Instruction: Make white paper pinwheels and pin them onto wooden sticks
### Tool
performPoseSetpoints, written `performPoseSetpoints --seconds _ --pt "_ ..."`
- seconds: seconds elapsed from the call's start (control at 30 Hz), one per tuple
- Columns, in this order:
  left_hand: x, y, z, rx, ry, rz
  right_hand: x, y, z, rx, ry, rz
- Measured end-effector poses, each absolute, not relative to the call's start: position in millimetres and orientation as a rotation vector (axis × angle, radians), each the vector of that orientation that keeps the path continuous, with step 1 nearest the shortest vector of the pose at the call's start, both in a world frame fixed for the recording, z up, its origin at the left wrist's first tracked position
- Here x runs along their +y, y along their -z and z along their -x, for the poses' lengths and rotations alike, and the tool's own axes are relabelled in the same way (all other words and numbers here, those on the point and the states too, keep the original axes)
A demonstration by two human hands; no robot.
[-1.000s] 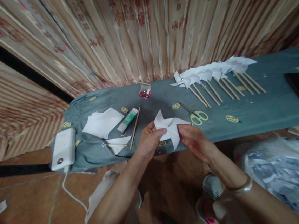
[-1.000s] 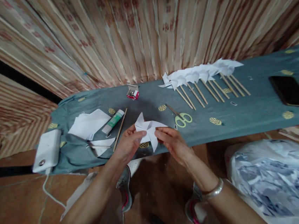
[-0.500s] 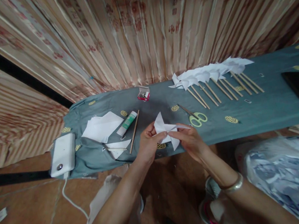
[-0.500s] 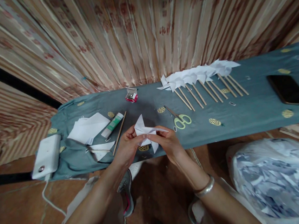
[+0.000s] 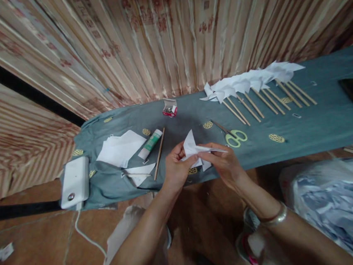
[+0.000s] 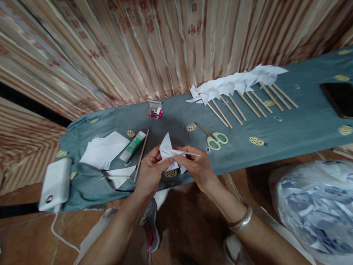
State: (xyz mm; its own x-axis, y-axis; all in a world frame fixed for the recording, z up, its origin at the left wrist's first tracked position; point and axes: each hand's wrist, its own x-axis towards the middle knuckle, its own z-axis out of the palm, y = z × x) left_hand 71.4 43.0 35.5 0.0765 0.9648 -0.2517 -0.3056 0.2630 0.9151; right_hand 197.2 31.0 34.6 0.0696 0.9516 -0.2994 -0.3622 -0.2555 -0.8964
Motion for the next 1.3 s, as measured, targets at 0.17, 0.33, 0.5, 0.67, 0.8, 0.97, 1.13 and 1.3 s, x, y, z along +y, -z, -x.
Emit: performPoseSetpoints --seconds 0.17,0.33,0.5,0.67,0.8,0.97,1.13,1.3 --pt "44 -33 -70 1.084 -1.110 -0.821 31 -32 -198 -0.747 -1.430 1.235" --pt "43 -32 -69 1.083 -1.104 -0.851 31 -30 -198 -0.737 -1.439 1.197" --pt "43 -31 -68 1.066 -1.094 -0.845 30 -32 -197 -0.713 -1.465 1.188" --pt "45 -29 -68 1.037 -1.103 -0.850 30 -29 -199 -0.746 -1.462 1.197" --pt "46 -31 -68 1.049 -1.113 -0.832 31 -26 -199 -0.817 -1.421 1.172" --pt "46 -34 -69 1.039 -1.142 -0.790 30 -26 -197 -0.795 -1.419 1.167" --pt "46 -37 -63 1.026 -1.149 -0.762 29 -27 -196 -0.833 -1.442 1.132" --pt "56 -39 -44 1.013 -1.288 -0.722 33 -23 -202 -1.006 -1.330 1.159"
